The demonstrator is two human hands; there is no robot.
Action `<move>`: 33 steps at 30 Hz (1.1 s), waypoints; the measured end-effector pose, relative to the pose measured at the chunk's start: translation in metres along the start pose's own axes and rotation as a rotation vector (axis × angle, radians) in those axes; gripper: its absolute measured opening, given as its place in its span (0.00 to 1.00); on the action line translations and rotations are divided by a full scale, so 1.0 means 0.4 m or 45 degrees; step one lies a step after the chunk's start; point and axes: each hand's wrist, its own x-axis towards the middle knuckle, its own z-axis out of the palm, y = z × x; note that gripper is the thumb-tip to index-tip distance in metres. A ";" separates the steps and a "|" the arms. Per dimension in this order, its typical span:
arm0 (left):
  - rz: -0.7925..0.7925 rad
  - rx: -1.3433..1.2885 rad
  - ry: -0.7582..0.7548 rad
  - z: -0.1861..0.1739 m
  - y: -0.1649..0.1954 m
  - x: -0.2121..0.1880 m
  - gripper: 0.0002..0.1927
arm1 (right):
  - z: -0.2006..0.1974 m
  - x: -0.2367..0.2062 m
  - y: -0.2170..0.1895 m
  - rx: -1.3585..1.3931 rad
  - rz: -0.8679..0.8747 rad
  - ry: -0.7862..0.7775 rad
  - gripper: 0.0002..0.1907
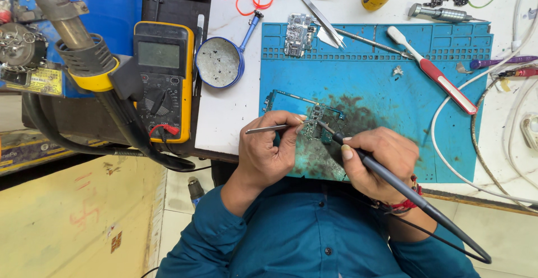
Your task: The person solders components on a green circuit board placed on a blue work mat, holding the board with tweezers in one hand and a soldering iron in the other. They occasionally reposition the board, dip the iron in a small container, and continue soldering different points on the board.
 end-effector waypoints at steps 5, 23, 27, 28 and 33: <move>0.001 0.019 -0.001 -0.001 0.000 -0.001 0.05 | -0.002 -0.001 -0.002 -0.013 0.018 -0.008 0.06; 0.007 0.029 -0.008 -0.003 -0.002 -0.002 0.05 | 0.001 0.001 -0.001 0.005 -0.023 0.003 0.07; 0.000 0.025 0.006 -0.001 -0.001 -0.003 0.05 | 0.000 0.001 -0.004 -0.013 -0.008 0.000 0.07; 0.005 0.030 0.003 -0.002 -0.002 -0.002 0.05 | 0.000 0.002 -0.004 -0.011 -0.009 -0.003 0.07; -0.001 0.033 -0.011 -0.002 -0.003 -0.002 0.05 | 0.000 0.003 -0.005 -0.017 0.000 -0.004 0.07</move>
